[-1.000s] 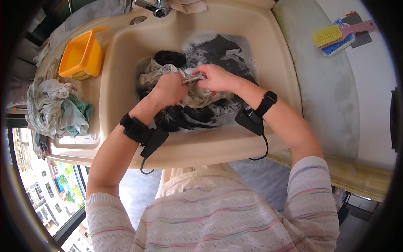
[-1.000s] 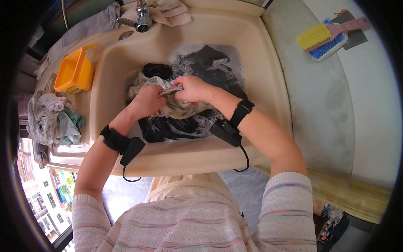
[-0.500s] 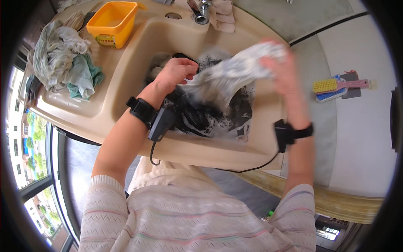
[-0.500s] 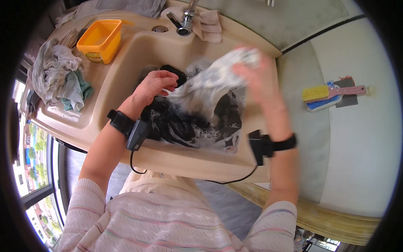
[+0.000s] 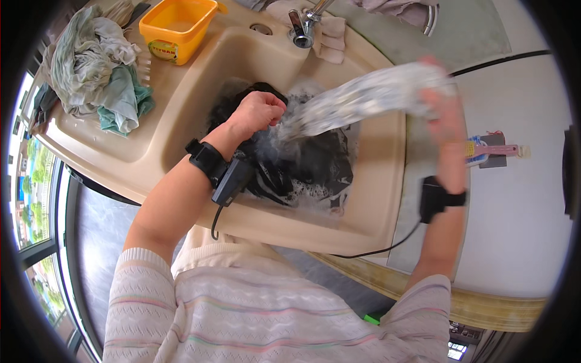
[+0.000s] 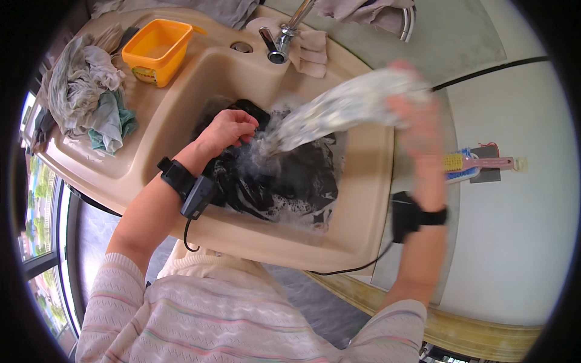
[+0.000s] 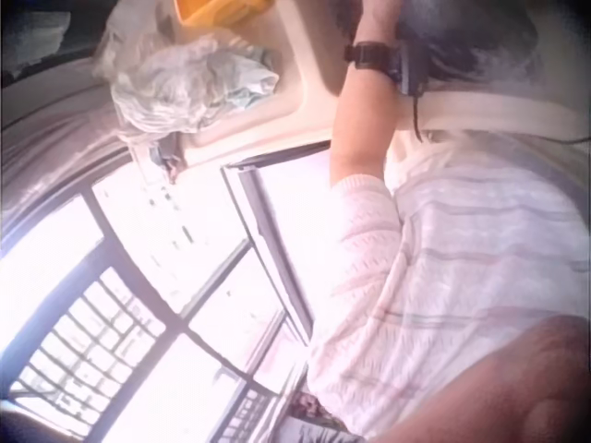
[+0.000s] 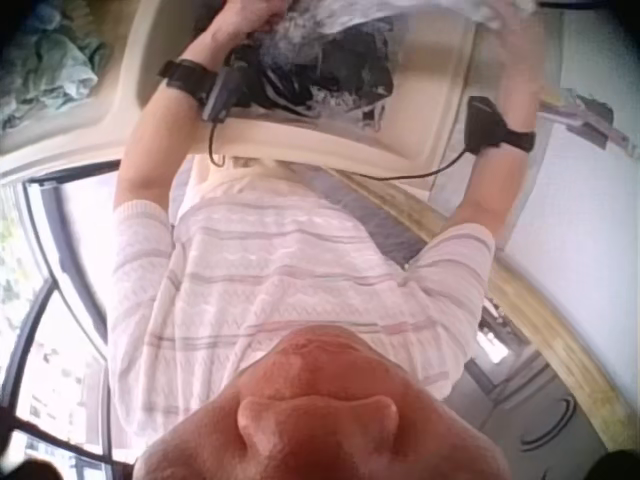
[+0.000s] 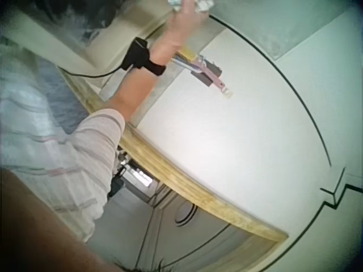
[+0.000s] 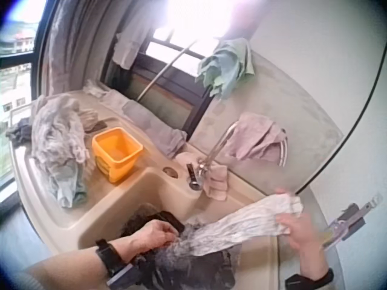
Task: The person is hand washing various items of clothing in a laundry sink with soapy water.
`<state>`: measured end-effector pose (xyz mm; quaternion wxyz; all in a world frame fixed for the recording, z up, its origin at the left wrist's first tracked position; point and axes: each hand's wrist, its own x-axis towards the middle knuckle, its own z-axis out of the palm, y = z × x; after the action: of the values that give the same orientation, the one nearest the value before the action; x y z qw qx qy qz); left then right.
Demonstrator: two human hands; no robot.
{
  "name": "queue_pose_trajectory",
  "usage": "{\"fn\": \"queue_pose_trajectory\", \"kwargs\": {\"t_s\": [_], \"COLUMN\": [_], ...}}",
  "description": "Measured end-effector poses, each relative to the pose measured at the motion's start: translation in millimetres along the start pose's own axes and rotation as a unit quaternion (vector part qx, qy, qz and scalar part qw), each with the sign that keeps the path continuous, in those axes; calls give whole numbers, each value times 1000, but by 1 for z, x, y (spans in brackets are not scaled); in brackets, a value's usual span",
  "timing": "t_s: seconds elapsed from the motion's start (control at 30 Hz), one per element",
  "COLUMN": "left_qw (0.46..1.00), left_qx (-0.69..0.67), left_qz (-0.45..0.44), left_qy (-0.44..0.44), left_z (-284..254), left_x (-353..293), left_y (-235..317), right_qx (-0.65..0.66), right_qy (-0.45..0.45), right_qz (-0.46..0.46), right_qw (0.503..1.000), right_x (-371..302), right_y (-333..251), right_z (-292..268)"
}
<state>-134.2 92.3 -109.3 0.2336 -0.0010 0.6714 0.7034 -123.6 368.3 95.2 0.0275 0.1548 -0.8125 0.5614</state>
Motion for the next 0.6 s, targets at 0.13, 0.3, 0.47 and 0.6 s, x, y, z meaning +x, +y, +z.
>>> {"fn": "queue_pose_trajectory", "kwargs": {"t_s": [0.13, 0.3, 0.47, 0.6], "left_qw": [997, 993, 989, 972], "left_qx": [66, 115, 144, 226], "left_qz": [26, 10, 16, 46], "left_qy": [-6, -4, -35, -42], "left_z": [9, 10, 5, 4], "left_x": [9, 11, 5, 5], "left_y": [-2, -2, -6, -11], "right_qx": [-212, -439, -459, -298], "right_qy": [-77, -185, -302, -228], "right_qz": [95, 144, 129, 281], "right_qw": [970, 868, 825, 883], "right_x": [-23, -67, -58, -42], "right_y": [182, 305, 298, 262], "right_z": [65, 153, 153, 132]}}
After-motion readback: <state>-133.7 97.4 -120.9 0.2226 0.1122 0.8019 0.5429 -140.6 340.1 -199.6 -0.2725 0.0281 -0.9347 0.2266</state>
